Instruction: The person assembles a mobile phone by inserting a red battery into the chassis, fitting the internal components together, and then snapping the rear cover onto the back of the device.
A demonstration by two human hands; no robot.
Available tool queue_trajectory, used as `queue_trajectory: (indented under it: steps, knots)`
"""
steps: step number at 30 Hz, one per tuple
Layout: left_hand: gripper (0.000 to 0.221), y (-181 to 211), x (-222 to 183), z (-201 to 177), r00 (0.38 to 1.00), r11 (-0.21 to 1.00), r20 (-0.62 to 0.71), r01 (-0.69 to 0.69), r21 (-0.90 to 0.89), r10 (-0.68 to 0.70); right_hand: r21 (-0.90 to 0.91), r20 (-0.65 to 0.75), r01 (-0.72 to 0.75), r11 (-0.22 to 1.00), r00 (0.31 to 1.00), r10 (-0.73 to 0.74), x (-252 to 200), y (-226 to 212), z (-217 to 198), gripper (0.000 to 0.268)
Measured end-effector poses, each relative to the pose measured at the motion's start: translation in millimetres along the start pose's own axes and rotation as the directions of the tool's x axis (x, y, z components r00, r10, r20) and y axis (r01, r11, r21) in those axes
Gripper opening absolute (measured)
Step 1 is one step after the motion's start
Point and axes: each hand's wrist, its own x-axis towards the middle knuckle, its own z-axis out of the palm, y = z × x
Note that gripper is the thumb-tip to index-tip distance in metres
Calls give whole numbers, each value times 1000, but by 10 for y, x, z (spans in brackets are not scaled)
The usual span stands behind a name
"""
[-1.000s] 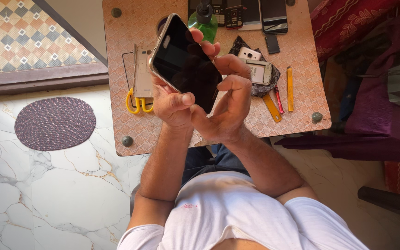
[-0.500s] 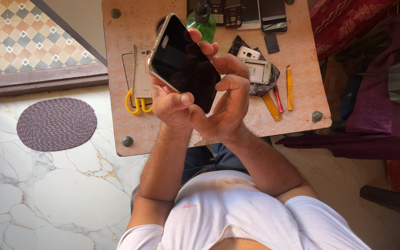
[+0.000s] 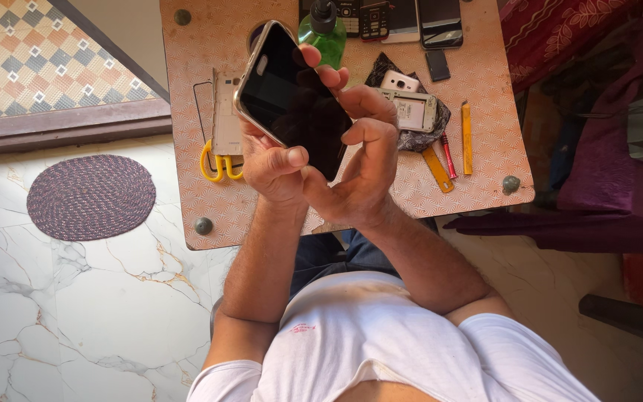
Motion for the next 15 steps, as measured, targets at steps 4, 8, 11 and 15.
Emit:
queue_trajectory:
  steps: [4, 8, 11, 15]
  knots:
    - [71, -32, -6, -15, 1000, 1000, -31, -5, -24, 4, -53, -3, -16, 998, 1000, 15, -19, -5, 21, 43]
    - [72, -56, -22, -31, 998, 1000, -62, 3, -29, -5, -105, 11, -28, 994, 1000, 30, -35, -3, 29, 43]
    - [74, -67, -43, -54, 997, 999, -74, 3, -32, -5, -105, 17, -45, 993, 999, 48, -48, -16, 18, 45]
    - [74, -73, -57, -76, 996, 1000, -85, 2, -22, -4, -94, 27, -59, 994, 998, 62, -38, -28, 13, 46]
